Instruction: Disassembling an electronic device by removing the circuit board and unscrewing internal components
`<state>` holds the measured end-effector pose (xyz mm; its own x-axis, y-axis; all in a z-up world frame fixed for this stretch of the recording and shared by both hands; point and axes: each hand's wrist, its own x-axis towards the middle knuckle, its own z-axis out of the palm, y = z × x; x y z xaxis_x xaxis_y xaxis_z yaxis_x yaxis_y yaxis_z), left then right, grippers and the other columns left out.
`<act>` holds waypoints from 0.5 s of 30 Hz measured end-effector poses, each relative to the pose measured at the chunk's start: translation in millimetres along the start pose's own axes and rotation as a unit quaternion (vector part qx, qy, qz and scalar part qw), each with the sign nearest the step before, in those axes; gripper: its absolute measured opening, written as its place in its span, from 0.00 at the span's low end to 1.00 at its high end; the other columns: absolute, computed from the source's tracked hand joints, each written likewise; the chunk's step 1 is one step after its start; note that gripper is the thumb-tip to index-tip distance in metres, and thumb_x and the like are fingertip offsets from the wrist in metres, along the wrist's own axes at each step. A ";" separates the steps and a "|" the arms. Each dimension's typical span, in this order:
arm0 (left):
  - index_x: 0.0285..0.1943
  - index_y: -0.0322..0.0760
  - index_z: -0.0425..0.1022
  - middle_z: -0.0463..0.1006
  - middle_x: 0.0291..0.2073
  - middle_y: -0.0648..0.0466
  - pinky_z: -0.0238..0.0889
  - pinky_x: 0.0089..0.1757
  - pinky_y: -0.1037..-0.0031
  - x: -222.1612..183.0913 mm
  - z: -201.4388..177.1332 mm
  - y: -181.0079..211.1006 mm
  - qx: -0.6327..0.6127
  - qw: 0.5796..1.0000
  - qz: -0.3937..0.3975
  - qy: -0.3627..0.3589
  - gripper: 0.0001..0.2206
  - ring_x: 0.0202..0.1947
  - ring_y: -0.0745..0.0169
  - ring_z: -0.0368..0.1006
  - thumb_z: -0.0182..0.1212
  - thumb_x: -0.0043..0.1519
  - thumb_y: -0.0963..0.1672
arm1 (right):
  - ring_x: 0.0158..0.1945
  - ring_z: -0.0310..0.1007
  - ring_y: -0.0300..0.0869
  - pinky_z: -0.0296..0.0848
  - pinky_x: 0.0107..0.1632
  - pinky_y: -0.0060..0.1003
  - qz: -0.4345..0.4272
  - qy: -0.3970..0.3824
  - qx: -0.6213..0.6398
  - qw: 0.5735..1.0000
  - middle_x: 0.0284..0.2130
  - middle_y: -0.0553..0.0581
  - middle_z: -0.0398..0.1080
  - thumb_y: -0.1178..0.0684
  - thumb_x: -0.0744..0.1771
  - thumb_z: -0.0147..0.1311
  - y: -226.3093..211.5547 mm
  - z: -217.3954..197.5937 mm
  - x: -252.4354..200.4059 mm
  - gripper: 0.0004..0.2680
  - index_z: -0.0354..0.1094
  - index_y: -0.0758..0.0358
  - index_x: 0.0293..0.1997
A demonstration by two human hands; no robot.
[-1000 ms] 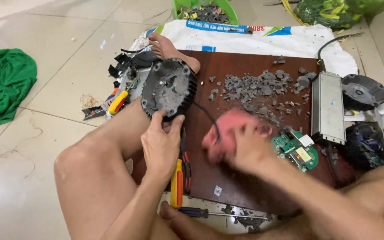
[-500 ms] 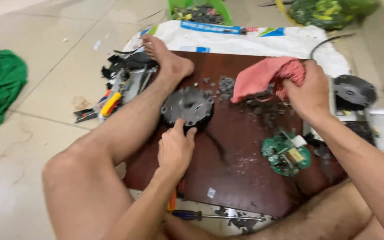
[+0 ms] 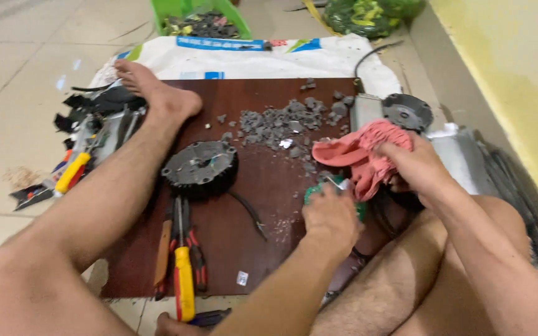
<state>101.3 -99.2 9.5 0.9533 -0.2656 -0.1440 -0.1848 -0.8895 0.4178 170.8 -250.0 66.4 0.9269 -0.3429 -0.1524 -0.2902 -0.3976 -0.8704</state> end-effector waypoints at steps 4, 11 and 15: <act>0.59 0.36 0.69 0.76 0.49 0.41 0.77 0.43 0.49 11.5 45.1 -13.5 0.028 0.997 -0.054 0.042 0.14 0.53 0.33 0.74 0.56 0.67 0.45 | 0.34 0.83 0.63 0.82 0.42 0.55 0.047 -0.065 -0.273 0.959 0.43 0.78 0.77 0.40 0.61 0.62 -9.7 -13.6 -41.5 0.26 0.71 0.66 0.61; 0.57 0.30 0.78 0.76 0.52 0.44 0.64 0.51 0.54 -55.3 -30.0 -46.0 0.060 0.994 -0.095 -0.008 0.24 0.59 0.43 0.67 0.56 0.58 0.51 | 0.51 0.84 0.61 0.81 0.49 0.56 0.112 -0.069 -0.488 0.863 0.48 0.69 0.83 0.44 0.66 0.49 90.4 55.2 8.6 0.21 0.79 0.68 0.58; 0.50 0.33 0.81 0.80 0.45 0.44 0.63 0.46 0.58 -85.7 -5.4 -73.1 0.094 0.987 -0.107 0.071 0.24 0.45 0.47 0.72 0.72 0.55 0.54 | 0.32 0.86 0.50 0.81 0.37 0.39 0.065 -0.187 -0.574 0.794 0.33 0.61 0.85 0.35 0.66 0.57 29.7 67.3 -18.9 0.21 0.82 0.69 0.40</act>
<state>34.4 -9.4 -3.9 0.9967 -0.0223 -0.0784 -0.0048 -0.9762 0.2167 160.7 -198.1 12.0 0.8151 -0.2534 -0.5210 -0.2157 -0.9674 0.1330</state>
